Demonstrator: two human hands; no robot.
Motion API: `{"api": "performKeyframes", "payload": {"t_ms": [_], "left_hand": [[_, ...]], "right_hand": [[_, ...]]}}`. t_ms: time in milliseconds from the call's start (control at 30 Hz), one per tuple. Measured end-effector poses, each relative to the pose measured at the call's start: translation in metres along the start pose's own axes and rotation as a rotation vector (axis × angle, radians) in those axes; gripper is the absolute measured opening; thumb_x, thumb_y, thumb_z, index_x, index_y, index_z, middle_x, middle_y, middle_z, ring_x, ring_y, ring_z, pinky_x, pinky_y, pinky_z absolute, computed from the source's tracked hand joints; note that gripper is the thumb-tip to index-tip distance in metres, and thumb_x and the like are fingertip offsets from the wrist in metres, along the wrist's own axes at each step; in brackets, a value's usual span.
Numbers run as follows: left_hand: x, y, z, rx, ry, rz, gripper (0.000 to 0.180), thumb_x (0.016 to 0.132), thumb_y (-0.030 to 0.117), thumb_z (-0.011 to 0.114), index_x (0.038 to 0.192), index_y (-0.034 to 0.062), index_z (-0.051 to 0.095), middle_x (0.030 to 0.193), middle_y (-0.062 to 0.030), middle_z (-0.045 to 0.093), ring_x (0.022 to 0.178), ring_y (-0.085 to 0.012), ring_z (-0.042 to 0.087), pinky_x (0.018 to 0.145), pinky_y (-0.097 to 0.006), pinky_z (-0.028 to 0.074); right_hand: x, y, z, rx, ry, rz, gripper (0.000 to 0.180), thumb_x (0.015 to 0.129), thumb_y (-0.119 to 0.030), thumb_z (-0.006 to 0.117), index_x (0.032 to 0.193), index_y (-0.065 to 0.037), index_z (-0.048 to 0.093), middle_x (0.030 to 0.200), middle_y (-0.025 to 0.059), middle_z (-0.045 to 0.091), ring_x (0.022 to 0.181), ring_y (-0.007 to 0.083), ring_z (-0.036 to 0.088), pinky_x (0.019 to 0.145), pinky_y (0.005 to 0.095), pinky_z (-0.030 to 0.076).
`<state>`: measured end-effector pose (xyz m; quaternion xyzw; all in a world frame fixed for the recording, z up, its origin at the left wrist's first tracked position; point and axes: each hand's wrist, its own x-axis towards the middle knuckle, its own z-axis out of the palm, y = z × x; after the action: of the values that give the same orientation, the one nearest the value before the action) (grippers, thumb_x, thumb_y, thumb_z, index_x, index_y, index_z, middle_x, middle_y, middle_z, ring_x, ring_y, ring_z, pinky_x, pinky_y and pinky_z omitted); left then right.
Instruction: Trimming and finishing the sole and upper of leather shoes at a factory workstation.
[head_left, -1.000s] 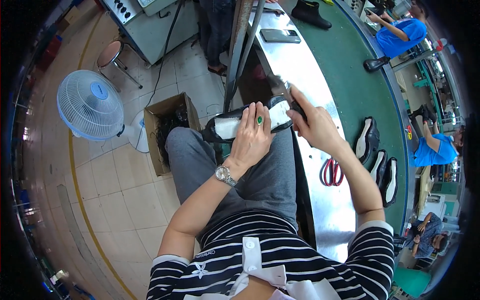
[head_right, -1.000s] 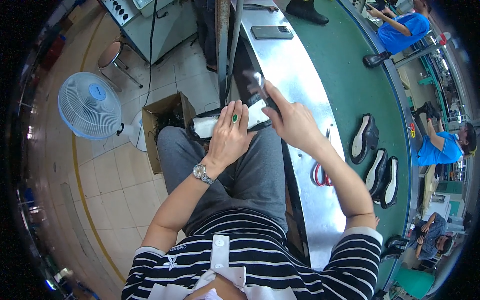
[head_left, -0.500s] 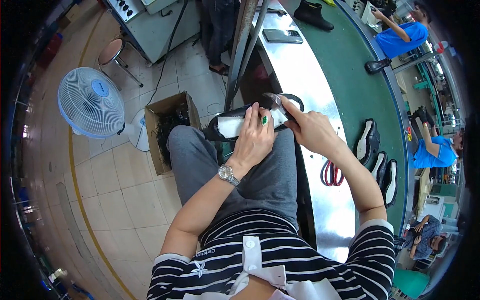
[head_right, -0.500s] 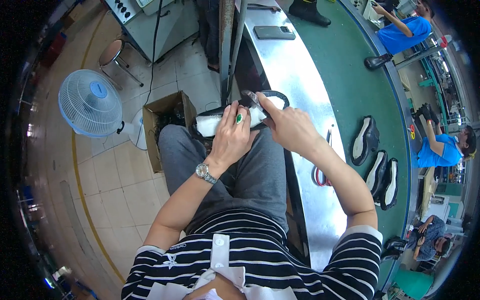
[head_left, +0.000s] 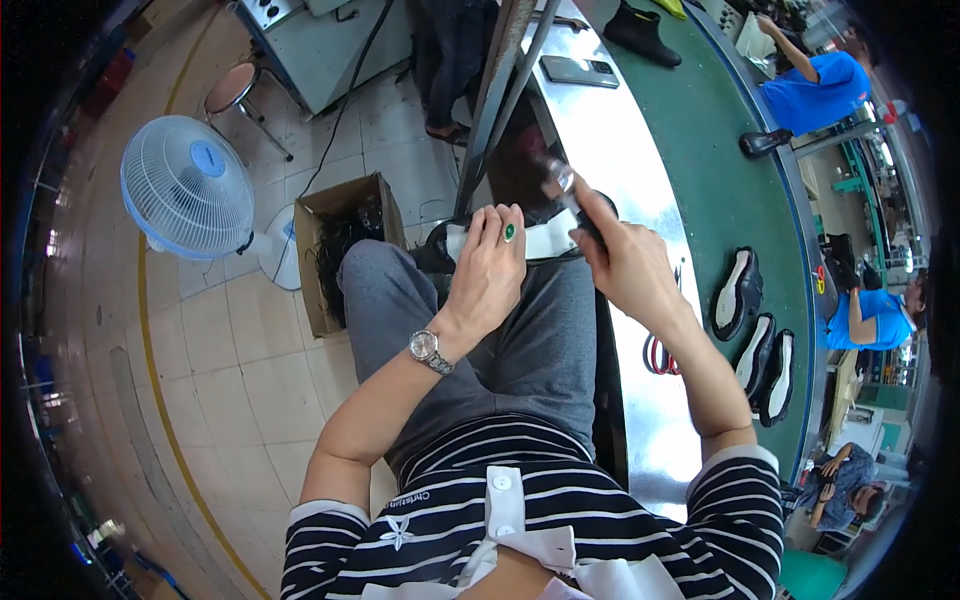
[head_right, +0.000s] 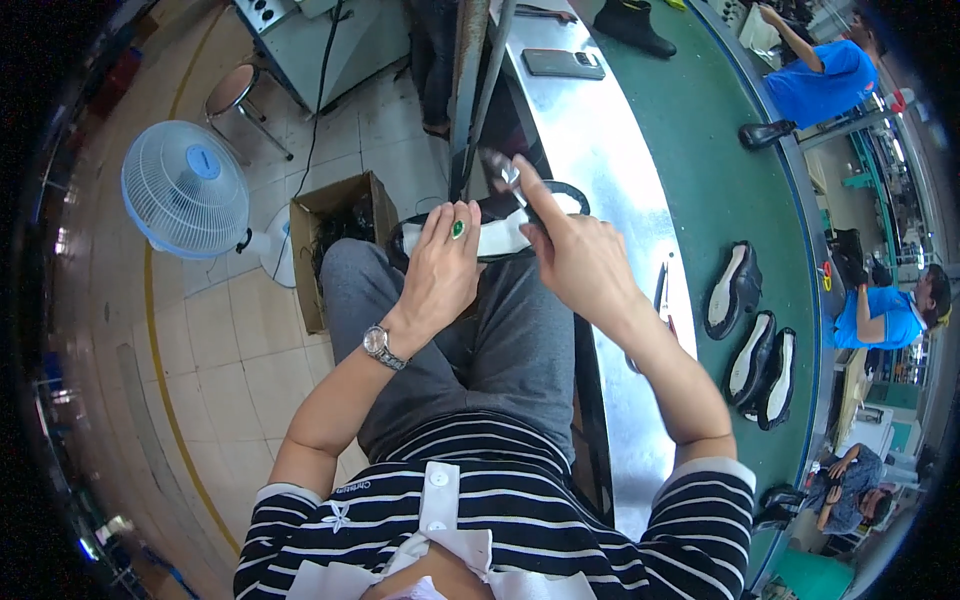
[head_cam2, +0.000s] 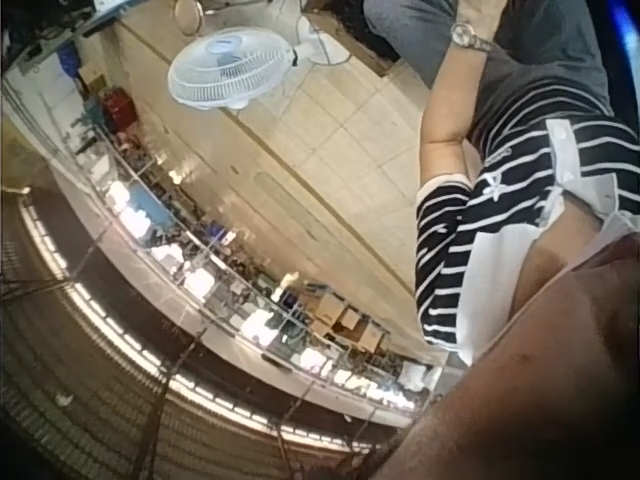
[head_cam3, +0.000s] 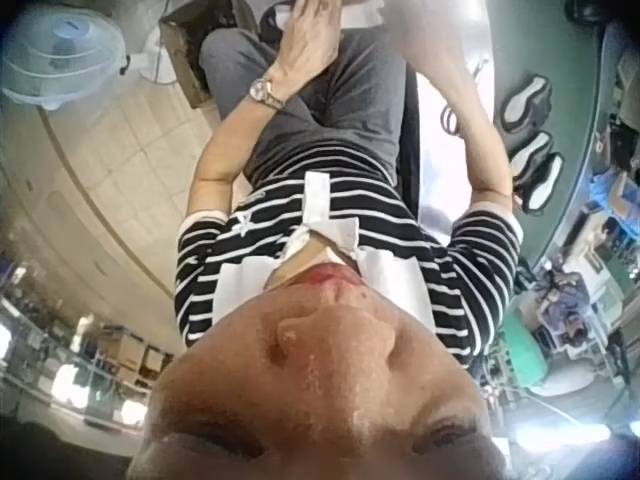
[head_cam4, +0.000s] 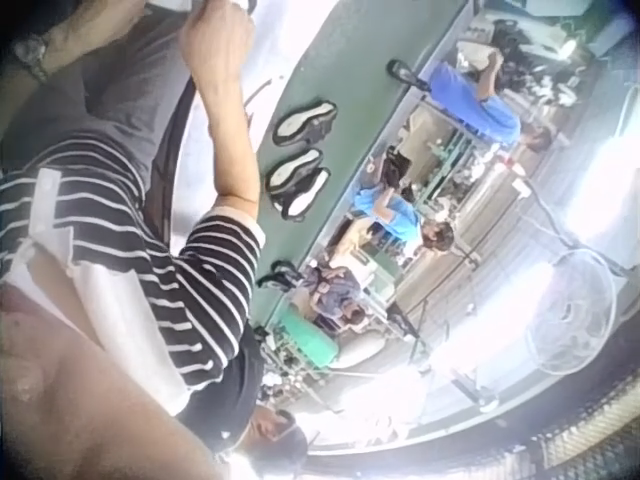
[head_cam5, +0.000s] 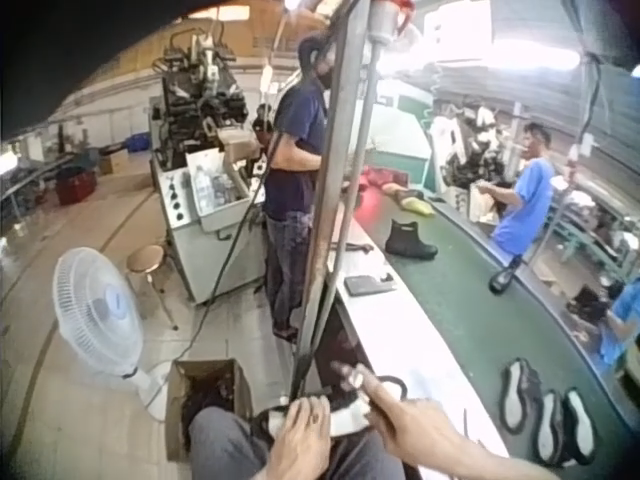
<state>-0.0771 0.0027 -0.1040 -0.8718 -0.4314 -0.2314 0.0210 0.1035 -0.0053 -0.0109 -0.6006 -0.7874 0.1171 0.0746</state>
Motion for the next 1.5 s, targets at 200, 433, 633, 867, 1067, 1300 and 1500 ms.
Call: {"api": "performKeyframes", "payload": {"t_ms": [200,433,633,867,1067,1300,1500], "left_hand": [[-0.006,-0.001,0.011,0.106,0.052,0.027,0.044,0.081,0.003,0.057,0.120,-0.0163,0.053,0.120,-0.0271,0.053,0.118,-0.0427,0.050,0.107,-0.048,0.038],[-0.007,0.001,0.015,0.118,0.138,0.060,0.035,0.082,0.004,0.053,0.110,-0.0160,0.056,0.113,-0.0259,0.053,0.119,-0.0464,0.051,0.109,-0.051,0.036],[-0.012,-0.001,0.018,-0.052,0.168,-0.022,0.030,0.083,0.002,0.053,0.109,-0.0130,0.055,0.111,-0.0256,0.054,0.122,-0.0466,0.049,0.110,-0.051,0.035],[-0.008,-0.015,-0.034,0.016,-0.015,-0.309,0.076,0.063,0.012,0.082,0.129,-0.0056,0.047,0.128,-0.0191,0.049,0.122,-0.0342,0.044,0.106,-0.043,0.035],[-0.020,-0.028,-0.027,-0.200,-0.014,-0.237,0.064,0.069,0.008,0.078,0.125,-0.0073,0.051,0.123,-0.0219,0.054,0.116,-0.0359,0.051,0.100,-0.039,0.044],[-0.024,-0.030,-0.031,-0.344,0.029,-0.277,0.070,0.067,0.005,0.079,0.128,-0.0065,0.046,0.124,-0.0260,0.055,0.119,-0.0396,0.052,0.099,-0.042,0.046],[-0.030,-0.058,-0.037,-0.460,-0.014,-0.175,0.084,0.062,0.005,0.082,0.135,-0.0007,0.041,0.128,-0.0229,0.055,0.116,-0.0394,0.055,0.096,-0.040,0.047]], "right_hand": [[0.010,-0.009,0.017,-0.192,-0.208,0.028,0.068,0.093,-0.016,0.054,0.152,-0.016,0.019,0.060,0.0172,0.062,0.053,0.0352,0.063,0.051,0.0454,0.049],[0.006,-0.016,0.033,-0.133,-0.090,0.057,0.072,0.091,-0.014,0.055,0.152,-0.015,0.017,0.062,0.0181,0.063,0.053,0.0355,0.064,0.050,0.0434,0.049],[0.013,-0.037,0.016,-0.037,-0.017,-0.025,0.068,0.092,-0.014,0.053,0.151,-0.013,0.020,0.062,0.0196,0.063,0.053,0.0363,0.063,0.052,0.0449,0.050],[0.021,-0.037,0.013,-0.024,-0.099,-0.016,0.065,0.093,-0.016,0.053,0.150,-0.013,0.022,0.061,0.0203,0.062,0.054,0.0385,0.062,0.055,0.0472,0.049],[0.017,-0.035,0.050,-0.107,-0.052,-0.043,0.068,0.093,-0.016,0.053,0.151,-0.013,0.018,0.061,0.0197,0.062,0.054,0.0380,0.063,0.052,0.0468,0.049],[0.015,-0.058,0.035,0.111,-0.010,0.031,0.066,0.092,-0.017,0.055,0.150,-0.012,0.023,0.061,0.0207,0.062,0.059,0.0399,0.064,0.055,0.0488,0.050],[0.019,-0.034,0.009,0.046,-0.104,-0.003,0.055,0.092,-0.017,0.056,0.142,-0.011,0.035,0.071,0.0244,0.064,0.066,0.0416,0.065,0.063,0.0512,0.050]]}}
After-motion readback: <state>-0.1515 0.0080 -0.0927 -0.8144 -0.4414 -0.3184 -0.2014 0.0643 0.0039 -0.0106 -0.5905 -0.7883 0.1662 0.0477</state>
